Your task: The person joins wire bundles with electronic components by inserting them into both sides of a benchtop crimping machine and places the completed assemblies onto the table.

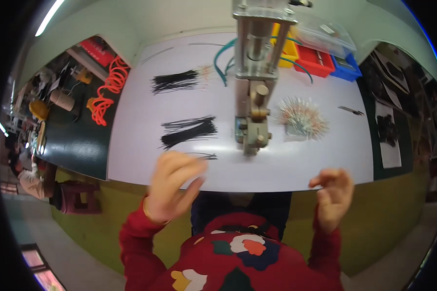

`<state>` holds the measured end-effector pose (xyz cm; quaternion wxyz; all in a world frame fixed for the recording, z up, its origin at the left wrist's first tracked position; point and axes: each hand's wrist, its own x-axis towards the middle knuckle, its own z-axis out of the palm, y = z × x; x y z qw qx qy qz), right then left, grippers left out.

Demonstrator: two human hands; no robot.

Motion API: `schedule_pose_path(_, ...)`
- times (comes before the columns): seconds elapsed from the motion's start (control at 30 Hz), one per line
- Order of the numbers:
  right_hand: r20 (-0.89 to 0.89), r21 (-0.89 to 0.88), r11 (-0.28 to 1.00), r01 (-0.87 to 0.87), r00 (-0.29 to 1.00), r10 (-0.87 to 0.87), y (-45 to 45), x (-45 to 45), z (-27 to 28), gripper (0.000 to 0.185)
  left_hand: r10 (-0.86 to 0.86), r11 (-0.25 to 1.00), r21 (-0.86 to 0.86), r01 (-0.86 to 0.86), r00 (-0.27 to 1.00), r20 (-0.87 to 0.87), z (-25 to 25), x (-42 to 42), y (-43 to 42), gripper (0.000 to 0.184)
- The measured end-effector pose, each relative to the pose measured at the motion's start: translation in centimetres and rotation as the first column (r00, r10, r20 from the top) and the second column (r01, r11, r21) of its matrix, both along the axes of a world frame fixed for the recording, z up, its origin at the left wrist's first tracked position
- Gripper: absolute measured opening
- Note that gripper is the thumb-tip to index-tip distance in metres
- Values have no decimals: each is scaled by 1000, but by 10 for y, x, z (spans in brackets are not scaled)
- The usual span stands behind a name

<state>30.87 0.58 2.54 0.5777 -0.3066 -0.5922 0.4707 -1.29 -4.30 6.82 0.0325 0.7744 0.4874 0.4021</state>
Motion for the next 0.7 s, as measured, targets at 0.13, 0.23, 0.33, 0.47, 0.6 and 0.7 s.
schedule_pose_path(0.13, 28, -302, 948, 101, 995, -97, -52, -5, -68, 45, 310, 925, -145, -352, 917, -250, -75, -16, 3, 39)
schedule_pose_path(0.23, 56, -384, 918, 95, 995, -80, -64, -16, -80, 41, 257, 940, -123, -317, 900, -353, -81, -32, 11, 32)
schedule_pose_path(0.33, 65, -375, 927, -5, 997, 32, -59, -24, -82, 37, 128, 968, -153, -201, 912, -390, -85, -39, 23, 28)
schedule_pose_path(0.47, 372, -94, 955, -281, 880, 295, -28, -52, -74, 30, -46, 975, -216, -54, 900, -433, -91, -40, 29, 25)
schedule_pose_path(0.6, 620, 269, 897, -350, 776, 117, -12, -99, -49, 33, -159, 972, -224, 65, 888, -432, -86, -25, 30, 23)
schedule_pose_path(0.7, 688, 364, 888, -281, 723, -54, 1, -118, -45, 29, -195, 972, -202, 120, 890, -412, -89, -15, 30, 22)
